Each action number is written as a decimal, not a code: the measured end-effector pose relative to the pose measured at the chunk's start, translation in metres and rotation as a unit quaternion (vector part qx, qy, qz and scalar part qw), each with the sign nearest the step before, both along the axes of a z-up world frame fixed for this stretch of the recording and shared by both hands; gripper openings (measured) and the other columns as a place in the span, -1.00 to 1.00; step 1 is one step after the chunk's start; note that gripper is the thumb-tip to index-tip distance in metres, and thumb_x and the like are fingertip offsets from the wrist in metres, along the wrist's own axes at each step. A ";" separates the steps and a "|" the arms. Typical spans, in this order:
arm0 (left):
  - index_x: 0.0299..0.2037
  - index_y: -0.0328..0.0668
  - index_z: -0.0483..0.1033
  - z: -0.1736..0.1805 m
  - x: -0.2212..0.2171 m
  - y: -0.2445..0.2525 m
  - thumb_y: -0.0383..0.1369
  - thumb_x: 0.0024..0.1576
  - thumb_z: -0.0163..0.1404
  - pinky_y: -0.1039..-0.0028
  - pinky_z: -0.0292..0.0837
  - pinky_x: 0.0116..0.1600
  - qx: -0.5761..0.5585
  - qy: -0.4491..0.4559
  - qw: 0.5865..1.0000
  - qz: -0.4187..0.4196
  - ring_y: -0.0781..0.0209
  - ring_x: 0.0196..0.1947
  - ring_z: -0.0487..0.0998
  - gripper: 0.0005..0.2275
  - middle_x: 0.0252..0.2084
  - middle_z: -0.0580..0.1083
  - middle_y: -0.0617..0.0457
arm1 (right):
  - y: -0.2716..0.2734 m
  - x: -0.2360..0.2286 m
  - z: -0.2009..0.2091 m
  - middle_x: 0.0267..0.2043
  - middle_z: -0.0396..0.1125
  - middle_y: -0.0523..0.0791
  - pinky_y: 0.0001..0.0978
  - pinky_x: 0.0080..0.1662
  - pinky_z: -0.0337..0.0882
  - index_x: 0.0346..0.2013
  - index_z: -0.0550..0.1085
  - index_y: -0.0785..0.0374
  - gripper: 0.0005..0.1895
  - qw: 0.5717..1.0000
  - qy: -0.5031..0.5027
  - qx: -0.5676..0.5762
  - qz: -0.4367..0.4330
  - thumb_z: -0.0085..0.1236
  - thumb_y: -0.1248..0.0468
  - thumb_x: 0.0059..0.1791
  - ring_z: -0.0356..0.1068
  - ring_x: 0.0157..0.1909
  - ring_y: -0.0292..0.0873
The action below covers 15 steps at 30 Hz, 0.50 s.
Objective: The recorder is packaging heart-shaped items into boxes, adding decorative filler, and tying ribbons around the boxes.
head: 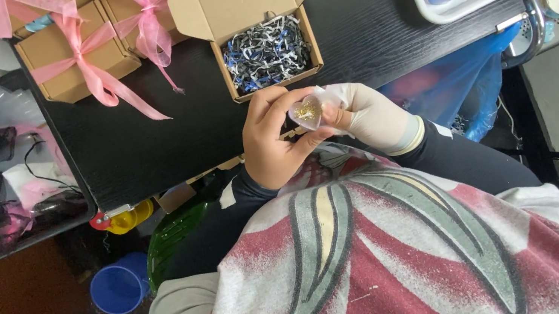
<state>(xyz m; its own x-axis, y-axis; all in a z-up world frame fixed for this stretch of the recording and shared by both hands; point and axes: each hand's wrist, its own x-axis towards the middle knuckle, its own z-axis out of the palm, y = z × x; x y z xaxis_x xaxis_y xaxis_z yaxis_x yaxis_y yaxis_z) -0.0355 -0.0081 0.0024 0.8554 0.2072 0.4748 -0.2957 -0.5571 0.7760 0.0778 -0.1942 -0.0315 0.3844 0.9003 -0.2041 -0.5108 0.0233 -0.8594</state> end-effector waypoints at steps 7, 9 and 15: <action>0.08 -0.20 0.56 0.005 -0.015 0.010 -0.18 0.05 0.37 0.40 0.48 -0.03 0.019 0.019 0.999 0.028 0.17 -0.12 0.51 -0.55 -0.11 0.40 0.01 | -0.017 0.028 0.038 -0.31 0.34 -0.18 -0.51 -0.18 0.43 -0.29 0.47 0.37 -0.73 0.982 -0.181 -0.050 0.025 0.23 0.19 0.12 0.36 -0.25 -0.37; 0.11 -0.20 0.55 0.008 -0.025 0.017 -0.21 0.05 0.37 0.37 0.41 -0.06 0.048 0.035 0.994 0.086 0.15 -0.17 0.47 -0.53 -0.16 0.40 0.01 | -0.023 0.044 0.079 -0.24 0.43 -0.10 -0.48 -0.25 0.55 -0.22 0.52 0.38 -0.77 0.954 -0.254 -0.156 -0.039 0.22 0.22 0.01 0.53 -0.31 -0.27; 0.17 -0.15 0.45 -0.011 -0.041 0.044 -0.20 0.19 0.25 0.21 0.25 0.16 0.140 0.095 0.959 0.229 0.01 0.01 0.44 -0.59 -0.05 0.47 0.01 | -0.061 0.117 0.100 -0.09 0.49 0.10 -0.44 -0.22 0.50 -0.13 0.48 0.50 -0.91 0.697 -0.640 -0.212 -0.245 0.12 0.46 0.22 0.53 -0.20 -0.19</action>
